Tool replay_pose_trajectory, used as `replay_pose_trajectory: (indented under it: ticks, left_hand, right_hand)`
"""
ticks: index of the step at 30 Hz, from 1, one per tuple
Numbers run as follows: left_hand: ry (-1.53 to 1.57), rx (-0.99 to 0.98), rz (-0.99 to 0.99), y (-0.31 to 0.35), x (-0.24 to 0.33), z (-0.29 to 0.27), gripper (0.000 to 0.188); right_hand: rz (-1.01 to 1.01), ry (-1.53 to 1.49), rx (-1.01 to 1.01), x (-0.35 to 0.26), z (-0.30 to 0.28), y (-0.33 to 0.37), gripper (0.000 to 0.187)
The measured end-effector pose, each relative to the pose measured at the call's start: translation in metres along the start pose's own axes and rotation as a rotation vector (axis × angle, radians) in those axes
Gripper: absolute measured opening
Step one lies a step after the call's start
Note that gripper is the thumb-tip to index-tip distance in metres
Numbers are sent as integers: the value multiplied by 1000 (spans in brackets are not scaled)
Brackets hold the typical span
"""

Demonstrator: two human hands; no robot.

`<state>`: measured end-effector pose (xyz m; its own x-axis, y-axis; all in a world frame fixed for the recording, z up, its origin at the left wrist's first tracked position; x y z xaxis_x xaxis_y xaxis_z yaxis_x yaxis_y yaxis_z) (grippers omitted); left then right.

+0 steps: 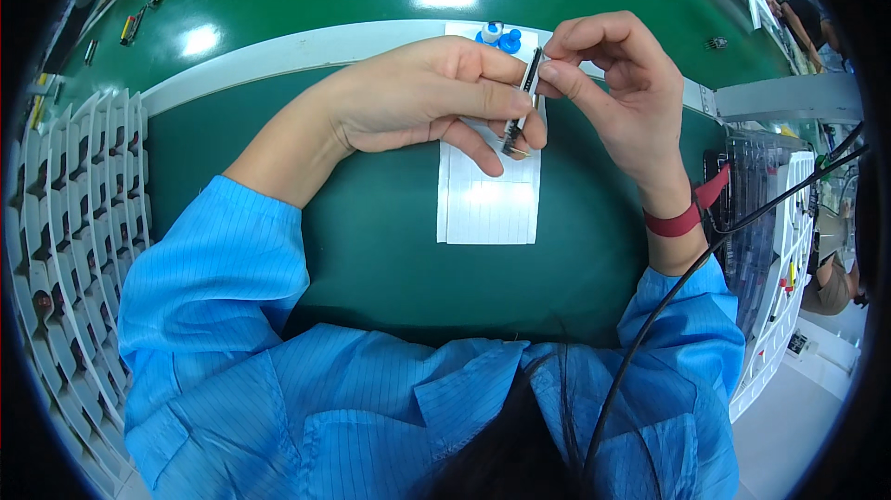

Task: The person assembles small electronic components by hand, connecting a battery to a printed circuit board with small wires, then placing the connected components into a plastic housing.

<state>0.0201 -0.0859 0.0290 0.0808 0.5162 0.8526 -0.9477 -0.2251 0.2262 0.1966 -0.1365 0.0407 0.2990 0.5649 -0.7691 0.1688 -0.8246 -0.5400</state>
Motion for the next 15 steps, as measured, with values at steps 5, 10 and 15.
replay_pose_trajectory:
  ticks: [5, 10, 15]
  left_hand:
    - [3, -58, 13, -1, -5, -6, 28]
    - [-17, -31, 8, -2, -9, -4, 28]
    - [-4, -54, 56, -5, -10, -12, 28]
  right_hand:
    - [51, -78, -36, 0, -1, 1, 18]
    - [5, 33, -119, -1, -5, -1, 16]
    - [-355, 495, -264, -12, 3, 3, 16]
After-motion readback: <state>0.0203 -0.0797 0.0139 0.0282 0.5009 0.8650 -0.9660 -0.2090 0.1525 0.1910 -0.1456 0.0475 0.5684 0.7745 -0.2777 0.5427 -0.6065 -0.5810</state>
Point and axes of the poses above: each hand's wrist, its own y-axis away from the middle knuckle, its own z-axis out of the palm, x = y × z, the point moved 1 cm from there along -y, towards the middle knuckle, and after that the axes turned 5 degrees about -z, right-handed, at the moved point
